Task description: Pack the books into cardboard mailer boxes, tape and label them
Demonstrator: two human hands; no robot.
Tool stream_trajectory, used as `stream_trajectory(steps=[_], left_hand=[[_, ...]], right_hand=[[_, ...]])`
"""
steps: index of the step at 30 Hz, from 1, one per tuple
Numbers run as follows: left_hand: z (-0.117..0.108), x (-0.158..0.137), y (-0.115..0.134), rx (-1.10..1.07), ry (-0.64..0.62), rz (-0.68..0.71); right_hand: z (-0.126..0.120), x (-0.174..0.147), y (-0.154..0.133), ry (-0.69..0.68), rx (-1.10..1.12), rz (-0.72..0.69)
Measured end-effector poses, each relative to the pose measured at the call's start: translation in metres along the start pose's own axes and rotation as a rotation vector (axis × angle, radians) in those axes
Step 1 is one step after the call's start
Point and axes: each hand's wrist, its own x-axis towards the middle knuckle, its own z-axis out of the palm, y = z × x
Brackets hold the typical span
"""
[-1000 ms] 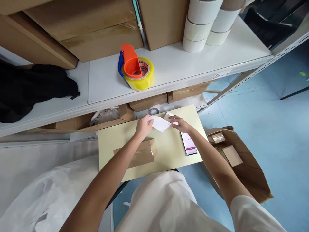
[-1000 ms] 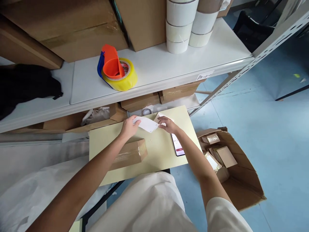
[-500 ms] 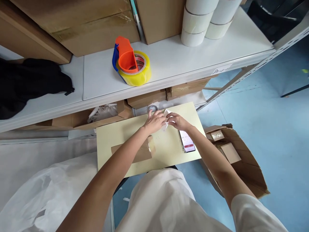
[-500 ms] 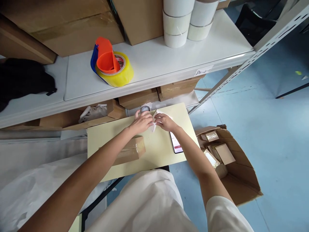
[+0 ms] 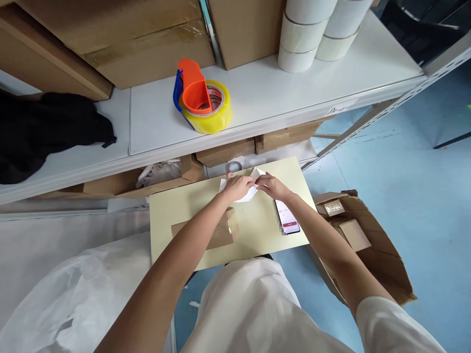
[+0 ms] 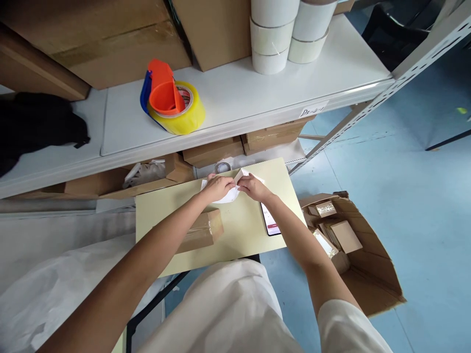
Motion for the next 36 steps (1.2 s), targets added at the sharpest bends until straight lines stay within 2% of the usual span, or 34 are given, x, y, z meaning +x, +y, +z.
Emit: stream_trajectory(steps=[10,16,22,26,29,33,36], left_hand=[[-0.006,0.005,-0.013,-0.019,-0.043,-0.021],[-0.008,0.006,-0.016,-0.014,-0.052,-0.022],[-0.004,0.007,-0.014,0.025,-0.066,-0.053],[-0.002,0.008,-0.018,0.066,-0.08,-0.051],[-0.003,0.01,-0.026,0.048,-0.035,-0.094],[-0.007,0.009,-0.041,0.052,0.073,-0.229],[-0.01,0.003,-0.051,0.003,0.159,-0.269]], right_hand=[[-0.004,-0.002,0.006,-0.004,0.102,0.07],[-0.003,-0.001,0.014,-0.042,0.002,0.136],[0.001,0.005,0.011,-0.178,-0.171,0.206],[-0.001,0.01,0.011,-0.274,-0.173,0.265],[-0.004,0.011,0.017,-0.274,-0.18,0.28],[-0.006,0.009,0.03,-0.219,-0.208,0.283],[-0.006,0.005,0.039,-0.19,-0.213,0.29]])
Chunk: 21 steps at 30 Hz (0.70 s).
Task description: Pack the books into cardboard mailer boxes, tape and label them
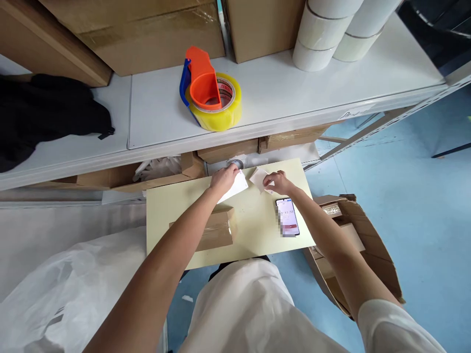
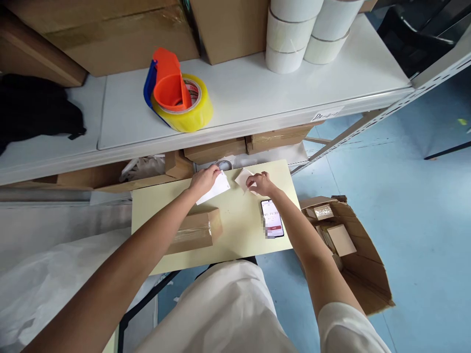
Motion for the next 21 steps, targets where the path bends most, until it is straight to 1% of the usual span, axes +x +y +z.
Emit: stream_trajectory(steps=[3,6,8,9,12,14,16,18,20,21], left_hand=[[-0.004,-0.01,-0.009,-0.124,0.034,0.03],[-0.008,-0.024,-0.016,-0.212,0.014,0.053],[-0.011,-0.035,-0.017,-0.258,0.02,0.067],[-0.013,-0.041,-0.017,-0.283,0.031,0.079],[-0.022,-0.063,-0.014,-0.353,0.067,0.123],[-0.03,-0.083,-0.015,-0.388,0.066,0.141],[-0.039,-0.108,-0.024,-0.428,0.049,0.11],[-0.045,-0.138,-0.041,-0.531,0.038,0.029],[-0.047,-0.17,-0.06,-0.738,0.042,-0.061],[-0.046,-0.186,-0.069,-0.869,0.046,-0.095]], right_hand=[[0.0,-0.005,0.001,0.007,-0.033,0.009],[-0.005,-0.012,-0.016,0.023,-0.036,0.005],[-0.008,-0.017,-0.039,0.075,0.037,-0.003],[-0.008,-0.018,-0.054,0.105,0.109,-0.008],[-0.001,-0.021,-0.103,0.149,0.452,-0.007],[0.009,-0.022,-0.132,0.137,0.664,0.026],[0.019,-0.026,-0.154,0.155,0.773,0.069],[0.028,-0.033,-0.17,0.222,0.796,0.097],[0.034,-0.043,-0.185,0.313,0.745,0.103],[0.037,-0.05,-0.194,0.374,0.681,0.093]])
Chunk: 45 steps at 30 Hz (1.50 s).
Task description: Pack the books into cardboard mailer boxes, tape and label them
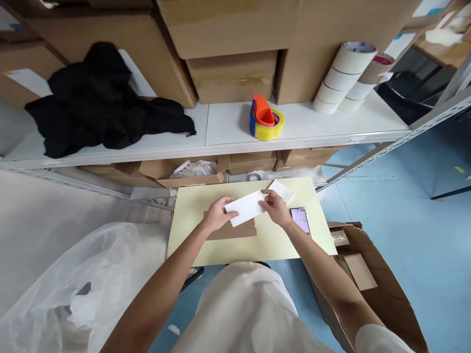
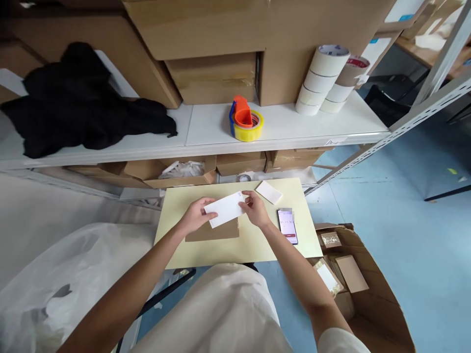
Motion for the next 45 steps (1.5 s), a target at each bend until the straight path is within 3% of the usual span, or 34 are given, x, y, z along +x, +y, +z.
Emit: stream_trajectory(steps=[4,7,10,14,22,27,35,45], left_hand=[[-0.003,-0.05,-0.02,-0.394,0.147,-0.097],[0.01,-0.076,-0.021,-0.653,0.212,-0.106],[0.016,-0.099,-0.02,-0.874,0.134,-0.079],[0.005,-0.124,-0.025,-1.07,-0.007,-0.067],[-0.016,-0.155,-0.038,-1.077,-0.152,0.005],[-0.021,-0.163,-0.044,-1.031,-0.188,-0.016],[-0.024,-0.17,-0.042,-0.989,-0.119,-0.022],[-0.021,-0.169,-0.032,-0.982,-0.073,-0.063]], right_hand=[[0.034,-0.042,-0.032,0.234,-0.366,-0.319],[0.07,-0.073,-0.058,0.141,-0.519,-0.532],[0.098,-0.096,-0.073,0.034,-0.552,-0.581],[0.112,-0.115,-0.076,0.034,-0.595,-0.616],[0.119,-0.143,-0.084,0.099,-0.63,-0.703],[0.124,-0.151,-0.086,0.072,-0.675,-0.752],[0.125,-0.158,-0.084,0.143,-0.82,-0.959],[0.112,-0.154,-0.076,0.11,-0.888,-0.998]])
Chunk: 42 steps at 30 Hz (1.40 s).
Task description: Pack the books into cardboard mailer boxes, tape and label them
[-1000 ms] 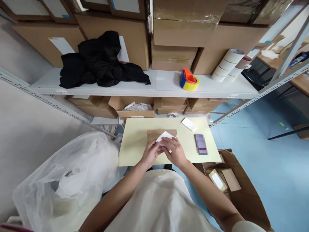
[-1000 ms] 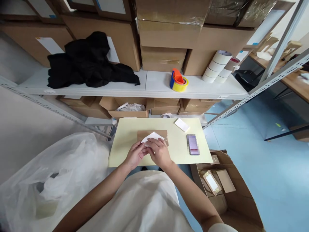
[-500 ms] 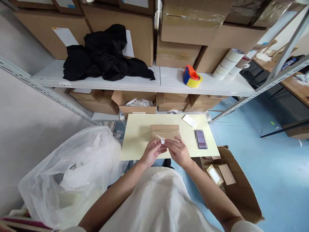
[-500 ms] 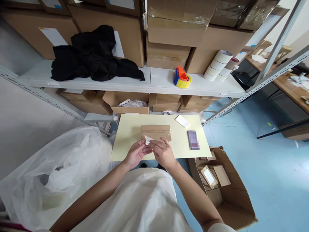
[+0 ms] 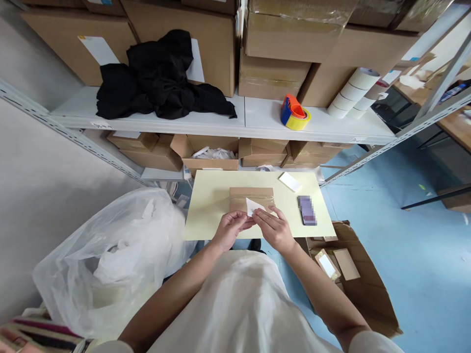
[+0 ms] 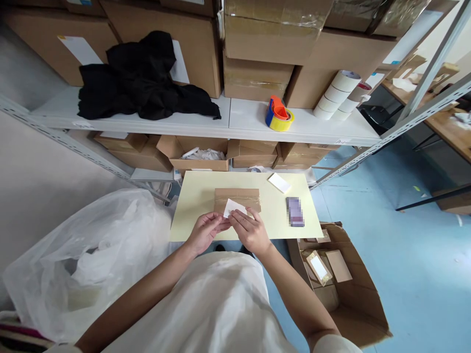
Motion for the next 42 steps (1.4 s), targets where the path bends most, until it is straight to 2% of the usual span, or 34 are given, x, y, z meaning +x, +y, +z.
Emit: stream_trajectory(steps=[10,17,21,24,30,35,38,42], left_hand=[[0.007,0.014,-0.008,0.072,0.008,0.021],[0.014,0.025,-0.012,0.201,0.059,0.084],[0.018,0.033,-0.016,0.289,0.075,0.169],[0.021,0.037,-0.017,0.364,0.062,0.259],[0.031,0.036,-0.009,0.681,0.013,0.365],[0.036,0.042,-0.003,0.784,-0.008,0.398],[0.026,0.052,0.002,0.864,0.0,0.409],[-0.001,0.068,0.016,1.054,0.08,0.387]], right_hand=[[-0.005,-0.001,0.017,-0.098,0.125,0.03],[-0.001,-0.002,0.033,-0.052,0.163,0.037],[0.001,0.0,0.043,-0.042,0.26,0.062],[-0.001,0.007,0.045,-0.056,0.406,0.187],[-0.006,0.019,0.048,-0.14,0.755,0.584],[0.001,0.015,0.061,-0.197,0.881,0.677],[0.01,0.012,0.071,-0.181,0.898,0.757],[0.022,0.009,0.086,-0.079,0.966,0.937]])
